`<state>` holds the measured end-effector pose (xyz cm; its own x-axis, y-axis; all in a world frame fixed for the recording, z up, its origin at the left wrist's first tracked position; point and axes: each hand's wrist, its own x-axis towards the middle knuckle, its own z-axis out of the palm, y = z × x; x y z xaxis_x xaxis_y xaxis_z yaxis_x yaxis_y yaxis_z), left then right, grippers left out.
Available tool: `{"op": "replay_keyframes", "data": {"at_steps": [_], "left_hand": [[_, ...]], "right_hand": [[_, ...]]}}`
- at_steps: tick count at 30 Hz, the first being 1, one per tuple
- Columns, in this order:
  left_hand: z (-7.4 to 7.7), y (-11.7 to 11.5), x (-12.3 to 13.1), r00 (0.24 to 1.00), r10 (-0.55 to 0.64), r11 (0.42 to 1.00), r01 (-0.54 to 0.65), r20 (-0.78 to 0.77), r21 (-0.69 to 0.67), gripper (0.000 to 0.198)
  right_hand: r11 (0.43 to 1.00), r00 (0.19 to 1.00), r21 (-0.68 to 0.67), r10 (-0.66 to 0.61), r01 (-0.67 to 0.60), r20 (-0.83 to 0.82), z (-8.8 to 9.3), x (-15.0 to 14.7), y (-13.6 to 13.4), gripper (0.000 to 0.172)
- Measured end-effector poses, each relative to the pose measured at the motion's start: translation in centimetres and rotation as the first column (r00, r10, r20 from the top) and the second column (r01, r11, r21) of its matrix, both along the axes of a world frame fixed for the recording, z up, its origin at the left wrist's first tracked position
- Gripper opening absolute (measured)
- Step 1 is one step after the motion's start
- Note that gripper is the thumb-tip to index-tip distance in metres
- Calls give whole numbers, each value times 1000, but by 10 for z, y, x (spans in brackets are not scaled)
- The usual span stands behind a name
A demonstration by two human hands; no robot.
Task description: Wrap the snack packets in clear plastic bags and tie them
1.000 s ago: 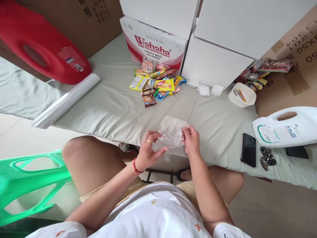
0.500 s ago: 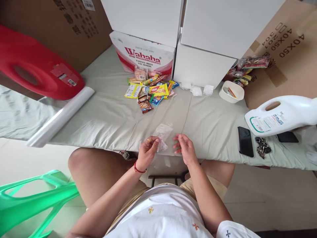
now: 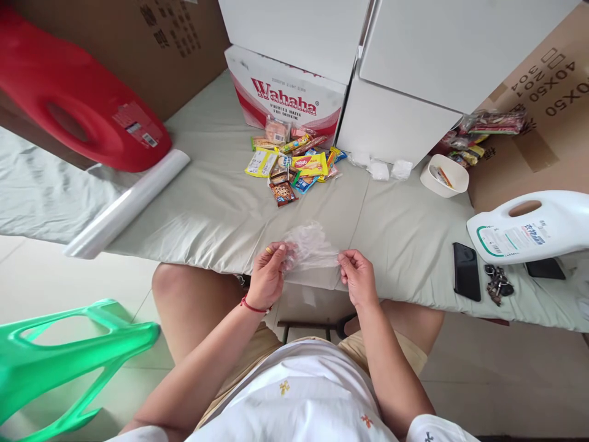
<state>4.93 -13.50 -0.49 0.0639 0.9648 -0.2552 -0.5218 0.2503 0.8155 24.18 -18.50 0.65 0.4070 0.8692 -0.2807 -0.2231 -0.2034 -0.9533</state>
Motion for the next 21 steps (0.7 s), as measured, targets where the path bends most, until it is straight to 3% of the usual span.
{"op": "replay_keyframes", "data": {"at_steps": [5,10,16,18,21], "left_hand": [[5,20,-6,992,70,996,-63,105,-70,36],[0,42,-4,973,162,984,-146,162,-105,33],[-7,49,-3,985,134,988,-123,111,-96,35],[-8,49,-3,991,94,994,-88,96,-70,36],[-9,48,-5,995,25,999,-22,101,-36,38]], "right_hand": [[993,992,-1,-115,115,-46,4,25,-3,41],[976,975,-8,-219,219,-32,7,49,-7,45],[965,951,-61,-239,255,198,-3,73,-20,50],[958,896,-37,-251,283,366,-6,78,-25,48],[935,706,156,-343,318,620,-1,74,-27,37]]}}
